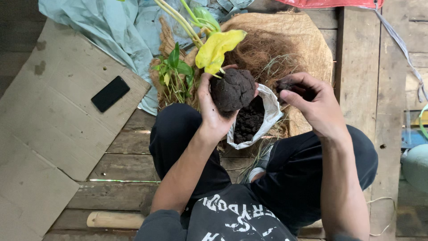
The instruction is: The person sits on a wooden floor and packs soil around the root ball of a small plant with yellow leaves. They repeatedly scoop soil from a white bag and press it into the root mass by hand.
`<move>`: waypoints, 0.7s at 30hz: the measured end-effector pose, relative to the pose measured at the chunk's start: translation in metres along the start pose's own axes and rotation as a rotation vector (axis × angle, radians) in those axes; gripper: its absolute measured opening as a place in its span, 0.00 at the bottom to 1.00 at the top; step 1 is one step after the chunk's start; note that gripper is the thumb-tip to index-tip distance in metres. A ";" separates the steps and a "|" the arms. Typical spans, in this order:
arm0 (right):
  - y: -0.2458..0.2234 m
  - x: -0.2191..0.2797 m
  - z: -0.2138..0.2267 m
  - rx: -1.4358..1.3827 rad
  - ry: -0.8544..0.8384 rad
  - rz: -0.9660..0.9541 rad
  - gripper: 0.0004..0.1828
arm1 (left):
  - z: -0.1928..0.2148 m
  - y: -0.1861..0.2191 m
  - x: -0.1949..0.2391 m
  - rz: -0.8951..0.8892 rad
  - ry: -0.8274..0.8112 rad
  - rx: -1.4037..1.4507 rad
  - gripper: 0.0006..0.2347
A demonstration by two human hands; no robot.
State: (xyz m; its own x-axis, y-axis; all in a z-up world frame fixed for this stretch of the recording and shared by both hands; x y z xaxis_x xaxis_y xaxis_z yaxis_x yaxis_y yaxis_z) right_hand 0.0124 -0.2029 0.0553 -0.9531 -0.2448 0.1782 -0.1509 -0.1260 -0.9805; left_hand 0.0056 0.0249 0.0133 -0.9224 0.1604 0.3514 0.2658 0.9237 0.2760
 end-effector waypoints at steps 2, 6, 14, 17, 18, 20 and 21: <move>0.006 0.000 0.000 -0.115 0.035 -0.015 0.13 | -0.001 -0.002 0.000 0.023 0.004 -0.006 0.23; 0.018 -0.003 -0.001 -0.422 0.075 -0.065 0.13 | 0.001 -0.008 0.001 0.062 -0.085 0.012 0.24; 0.021 -0.003 -0.009 -0.560 0.102 -0.138 0.11 | 0.008 -0.021 0.001 0.107 -0.199 0.029 0.27; 0.019 -0.004 -0.011 -0.582 0.118 -0.133 0.10 | 0.009 -0.026 0.001 0.095 -0.263 0.009 0.27; 0.019 -0.005 -0.012 -0.603 0.111 -0.098 0.09 | 0.008 -0.026 0.001 0.085 -0.298 -0.007 0.27; 0.021 -0.005 -0.012 -0.645 0.099 -0.028 0.09 | 0.009 -0.027 0.000 0.099 -0.252 -0.015 0.28; 0.022 -0.006 -0.012 -0.612 0.125 -0.027 0.09 | 0.008 -0.027 -0.001 0.107 -0.230 -0.019 0.28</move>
State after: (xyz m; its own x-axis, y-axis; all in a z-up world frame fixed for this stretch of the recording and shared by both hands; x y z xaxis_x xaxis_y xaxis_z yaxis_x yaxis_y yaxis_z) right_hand 0.0119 -0.1929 0.0317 -0.9648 -0.1305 0.2282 -0.2628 0.4522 -0.8523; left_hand -0.0034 0.0030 -0.0018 -0.9277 0.3337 0.1676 0.3685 0.8908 0.2660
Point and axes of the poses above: each hand's wrist, its own x-axis away from the middle knuckle, its own z-axis out of the back of the hand, y = z × x, the point moved 1 cm from there along -x, towards the middle knuckle
